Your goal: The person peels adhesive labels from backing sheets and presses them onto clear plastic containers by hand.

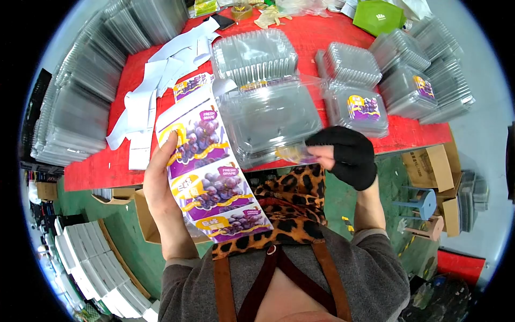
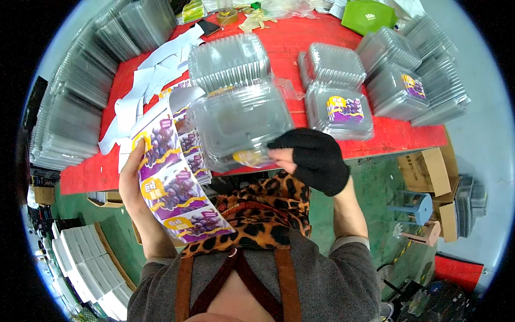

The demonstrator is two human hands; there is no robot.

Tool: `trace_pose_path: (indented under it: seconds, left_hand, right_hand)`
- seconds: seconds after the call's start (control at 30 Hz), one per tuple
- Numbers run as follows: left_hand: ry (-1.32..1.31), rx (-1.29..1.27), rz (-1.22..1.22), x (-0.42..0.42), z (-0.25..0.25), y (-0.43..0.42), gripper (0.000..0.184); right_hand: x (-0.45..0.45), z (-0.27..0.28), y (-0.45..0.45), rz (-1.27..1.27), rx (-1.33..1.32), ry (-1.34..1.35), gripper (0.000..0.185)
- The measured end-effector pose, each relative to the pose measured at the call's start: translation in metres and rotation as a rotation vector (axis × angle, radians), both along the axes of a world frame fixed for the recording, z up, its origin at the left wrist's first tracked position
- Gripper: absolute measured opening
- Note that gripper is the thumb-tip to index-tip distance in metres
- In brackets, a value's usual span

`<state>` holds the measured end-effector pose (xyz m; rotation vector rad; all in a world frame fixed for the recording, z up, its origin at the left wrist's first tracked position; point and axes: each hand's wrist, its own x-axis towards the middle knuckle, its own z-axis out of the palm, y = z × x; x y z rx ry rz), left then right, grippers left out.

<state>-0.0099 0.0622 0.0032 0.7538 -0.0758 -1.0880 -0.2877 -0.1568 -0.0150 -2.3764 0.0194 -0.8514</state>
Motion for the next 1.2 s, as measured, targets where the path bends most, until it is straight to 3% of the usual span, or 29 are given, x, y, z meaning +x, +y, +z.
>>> trace_pose_path:
  seconds: [0.1, 0.2, 0.37, 0.57, 0.67, 0.77, 0.8, 0.9, 1.07, 1.13, 1.2]
  left_hand:
    - [-0.002, -0.047, -0.055, 0.01, 0.0, -0.001, 0.039]
    - [-0.089, 0.015, 0.014, 0.011, -0.002, -0.002, 0.038]
    - [-0.017, -0.041, -0.043, 0.005, 0.005, -0.003, 0.038]
    - [-0.017, -0.008, -0.031, -0.003, 0.011, -0.003, 0.04]
    - [-0.016, -0.004, -0.043, -0.003, 0.01, -0.003, 0.041]
    - [-0.01, 0.001, -0.036, -0.004, 0.008, -0.004, 0.041]
    - [-0.001, 0.004, -0.037, -0.005, 0.007, -0.005, 0.04]
    - [0.029, -0.004, -0.05, -0.006, 0.005, -0.006, 0.039]
    - [0.029, -0.04, -0.078, -0.001, -0.001, -0.001, 0.044]
    - [0.04, -0.045, -0.076, 0.0, -0.002, 0.001, 0.044]
    - [0.042, -0.051, -0.097, 0.002, -0.005, 0.002, 0.044]
  right_hand:
    - [0.023, -0.01, -0.001, -0.189, -0.475, -0.063, 0.032]
    - [0.041, -0.018, -0.011, -0.177, -0.613, -0.049, 0.036]
    - [0.064, -0.027, -0.021, -0.122, -0.635, -0.056, 0.039]
    - [0.07, -0.032, -0.023, -0.019, -0.49, 0.149, 0.037]
    - [0.069, -0.02, -0.023, 0.077, -0.272, 0.323, 0.05]
    - [0.077, -0.023, -0.012, 0.142, -0.296, 0.275, 0.063]
    - [0.081, -0.024, -0.005, 0.123, -0.386, 0.381, 0.076]
    - [0.09, -0.035, 0.005, 0.105, -0.406, 0.33, 0.089]
    - [0.073, -0.03, -0.002, 0.026, -0.193, 0.309, 0.093]
    - [0.056, -0.026, -0.013, -0.082, -0.296, 0.503, 0.087]
    - [0.044, -0.022, -0.016, -0.193, -0.305, 0.46, 0.087]
